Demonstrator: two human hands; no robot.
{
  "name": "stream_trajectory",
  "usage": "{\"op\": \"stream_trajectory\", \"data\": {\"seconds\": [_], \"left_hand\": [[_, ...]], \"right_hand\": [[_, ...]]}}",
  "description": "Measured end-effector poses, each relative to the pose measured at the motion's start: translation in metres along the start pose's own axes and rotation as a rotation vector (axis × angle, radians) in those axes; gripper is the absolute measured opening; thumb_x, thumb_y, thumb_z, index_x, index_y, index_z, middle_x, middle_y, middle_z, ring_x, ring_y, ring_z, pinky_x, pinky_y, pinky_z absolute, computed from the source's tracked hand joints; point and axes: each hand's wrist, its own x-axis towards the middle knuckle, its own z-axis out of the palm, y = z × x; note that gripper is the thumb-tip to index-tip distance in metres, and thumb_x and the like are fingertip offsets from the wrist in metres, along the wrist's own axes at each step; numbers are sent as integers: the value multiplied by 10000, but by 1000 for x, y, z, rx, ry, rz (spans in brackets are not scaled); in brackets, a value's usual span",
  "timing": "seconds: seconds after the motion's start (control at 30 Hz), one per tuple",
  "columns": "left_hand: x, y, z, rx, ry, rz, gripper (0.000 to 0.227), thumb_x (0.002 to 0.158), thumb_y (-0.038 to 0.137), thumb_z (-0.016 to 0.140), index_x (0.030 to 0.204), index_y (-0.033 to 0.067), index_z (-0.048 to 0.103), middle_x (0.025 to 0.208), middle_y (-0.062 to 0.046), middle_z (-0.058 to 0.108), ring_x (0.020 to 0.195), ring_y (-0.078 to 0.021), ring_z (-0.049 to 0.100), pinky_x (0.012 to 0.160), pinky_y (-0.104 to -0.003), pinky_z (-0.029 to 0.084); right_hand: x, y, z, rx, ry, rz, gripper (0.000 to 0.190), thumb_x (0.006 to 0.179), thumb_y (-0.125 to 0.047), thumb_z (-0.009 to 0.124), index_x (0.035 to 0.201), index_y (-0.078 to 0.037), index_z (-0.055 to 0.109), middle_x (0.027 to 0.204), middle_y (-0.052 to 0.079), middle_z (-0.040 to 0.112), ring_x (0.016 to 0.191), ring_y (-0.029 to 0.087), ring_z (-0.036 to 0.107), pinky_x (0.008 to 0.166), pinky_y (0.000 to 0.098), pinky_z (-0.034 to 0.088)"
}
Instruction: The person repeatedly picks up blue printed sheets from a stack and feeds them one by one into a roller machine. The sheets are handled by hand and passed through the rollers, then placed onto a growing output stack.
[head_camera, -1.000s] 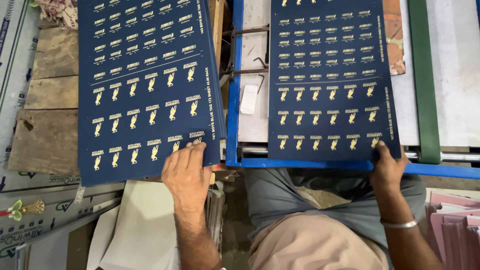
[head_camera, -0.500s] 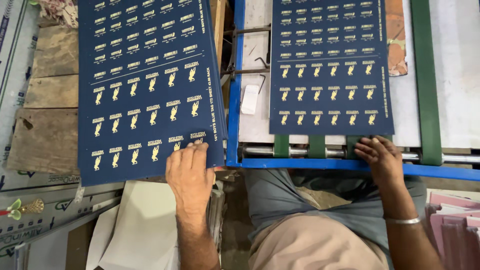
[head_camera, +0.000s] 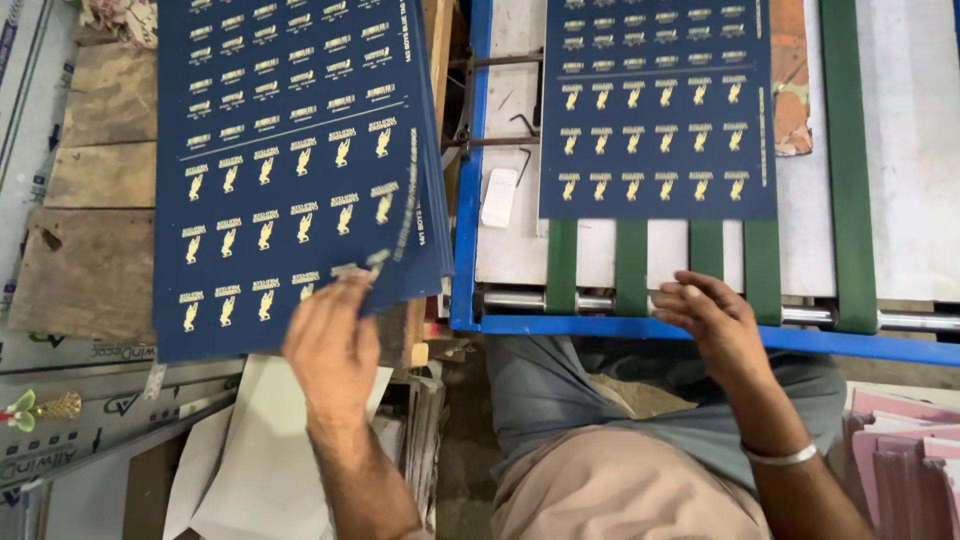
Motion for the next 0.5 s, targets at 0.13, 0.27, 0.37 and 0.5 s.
{"op": "stream_trajectory", "data": {"seconds": [0.13, 0.27, 0.37, 0.5], "left_hand": [[8, 23, -5, -25, 93, 51, 362, 877, 35, 689, 1239, 15, 686, 1198, -134, 713, 1129, -317, 686, 1009, -434, 531], [4, 85, 43, 106, -231, 180, 350, 879, 77, 659, 1221, 6, 678, 1144, -146, 699, 1109, -311, 649, 1073, -549, 453], [-10, 142, 70, 71, -309, 269, 490, 907, 161, 660, 1362, -17, 633, 1352, -158, 650, 1315, -299, 565, 1205, -560, 321], [-10, 143, 58, -137, -404, 253, 588, 880, 368, 689, 1291, -48, 627, 1375, -209, 622, 1333, -353, 527, 1186, -598, 276]], "right_hand": [[-17, -21, 57, -74, -252, -23, 464, 1000, -198, 590, 1386, 54, 538, 1242, 197, 668, 1079, 314, 696, 924, 431, 600], [-36, -30, 105, -6, -672, -77, 510, 986, -250, 617, 1416, -2, 499, 1299, 152, 645, 1172, 287, 658, 961, 434, 600], [-43, -21, 120, 196, -542, 169, 459, 1000, -228, 624, 1392, -6, 542, 1258, 141, 659, 1129, 281, 654, 872, 429, 575], [-36, -16, 116, 349, -207, 108, 390, 969, -115, 644, 1337, -15, 560, 1231, 116, 668, 1122, 267, 676, 916, 441, 593]]}}
